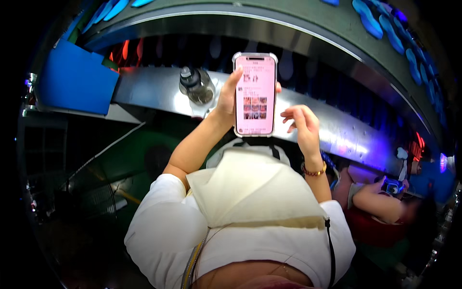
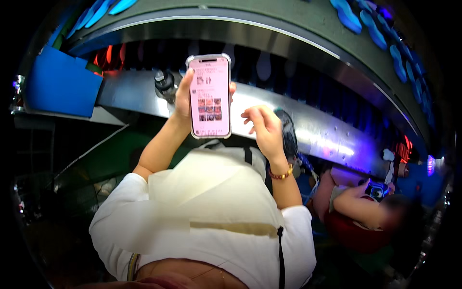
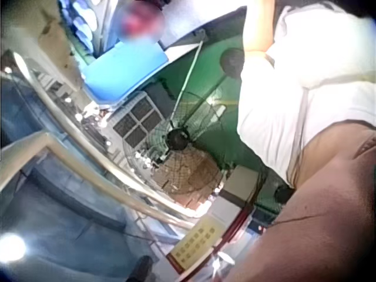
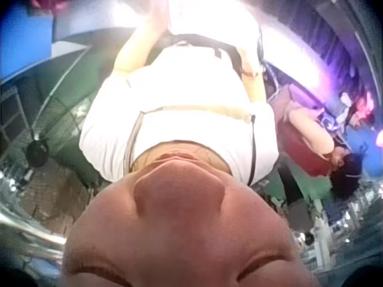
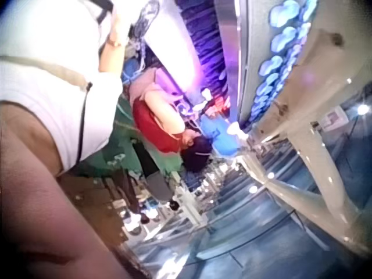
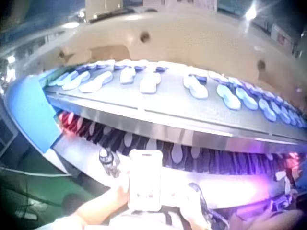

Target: The person picks up a blue shoe sole from a conveyor, applies a substance to its underside using a brush, and then places it back onto the conveyor.

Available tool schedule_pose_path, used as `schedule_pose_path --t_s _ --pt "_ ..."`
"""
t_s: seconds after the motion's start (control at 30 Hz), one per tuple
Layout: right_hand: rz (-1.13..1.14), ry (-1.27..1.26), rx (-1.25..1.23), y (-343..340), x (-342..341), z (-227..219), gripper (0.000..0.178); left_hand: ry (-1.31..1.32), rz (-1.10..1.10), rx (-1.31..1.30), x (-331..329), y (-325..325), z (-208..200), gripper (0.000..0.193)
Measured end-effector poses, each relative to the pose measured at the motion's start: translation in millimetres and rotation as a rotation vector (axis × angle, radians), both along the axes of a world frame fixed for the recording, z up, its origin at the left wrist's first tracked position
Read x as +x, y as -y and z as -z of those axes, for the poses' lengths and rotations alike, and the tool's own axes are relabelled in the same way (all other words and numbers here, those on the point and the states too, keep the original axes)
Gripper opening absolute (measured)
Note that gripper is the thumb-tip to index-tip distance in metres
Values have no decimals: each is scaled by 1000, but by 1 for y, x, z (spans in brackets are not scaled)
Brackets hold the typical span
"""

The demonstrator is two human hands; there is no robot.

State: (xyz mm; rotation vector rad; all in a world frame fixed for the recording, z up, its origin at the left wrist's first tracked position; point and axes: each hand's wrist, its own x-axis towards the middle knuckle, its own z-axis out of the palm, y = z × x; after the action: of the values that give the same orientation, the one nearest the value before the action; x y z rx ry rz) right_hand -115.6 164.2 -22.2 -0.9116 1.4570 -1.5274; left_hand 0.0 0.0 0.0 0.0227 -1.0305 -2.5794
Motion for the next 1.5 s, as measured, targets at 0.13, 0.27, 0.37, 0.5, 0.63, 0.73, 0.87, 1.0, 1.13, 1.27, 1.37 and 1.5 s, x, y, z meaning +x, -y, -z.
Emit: schedule_pose_path --t_s 0.13,0.27,0.37,0.5,0.63,0.73,0.87,1.0,1.13,1.27,1.37,1.5 --pt "321 -1225 -273 13 22 -38 42 -15 144 131 3 9 -4 64" --pt "163 -1882 -193 32 15 -66 33 -3 426 247 -28 23 -19 67" --pt "79 -1975 -385 37 19 -102 21 134 513 155 -28 29 -39 68" --pt "374 -2100 -432 2 20 -148 19 -120 355 -641 -43 89 -67 61" --pt "829 -2301 -289 -50 11 -205 37 431 -523 -1808 -85 190 -127 41" --pt "1126 -2206 -151 -30 -18 -250 44 484 -1130 -2227 -111 310 -98 37" --pt "1223 -2328 373 -19 -60 -307 27 844 -581 -2270 -159 333 -69 35" --pt "977 -1971 494 -14 -107 -338 18 764 -467 -2307 -166 342 -63 37" --pt "977 -1810 758 -8 -119 -343 24 628 -382 -2315 -167 358 -60 41" --pt "821 -1528 497 -7 -131 -339 36 553 -305 -2298 -167 384 -56 48" --pt "778 -1676 70 -16 -170 -320 48 504 -259 -2298 -187 389 -57 54" --pt "1135 -1873 -683 -52 -118 -240 41 414 -241 -2228 -210 405 -39 55"
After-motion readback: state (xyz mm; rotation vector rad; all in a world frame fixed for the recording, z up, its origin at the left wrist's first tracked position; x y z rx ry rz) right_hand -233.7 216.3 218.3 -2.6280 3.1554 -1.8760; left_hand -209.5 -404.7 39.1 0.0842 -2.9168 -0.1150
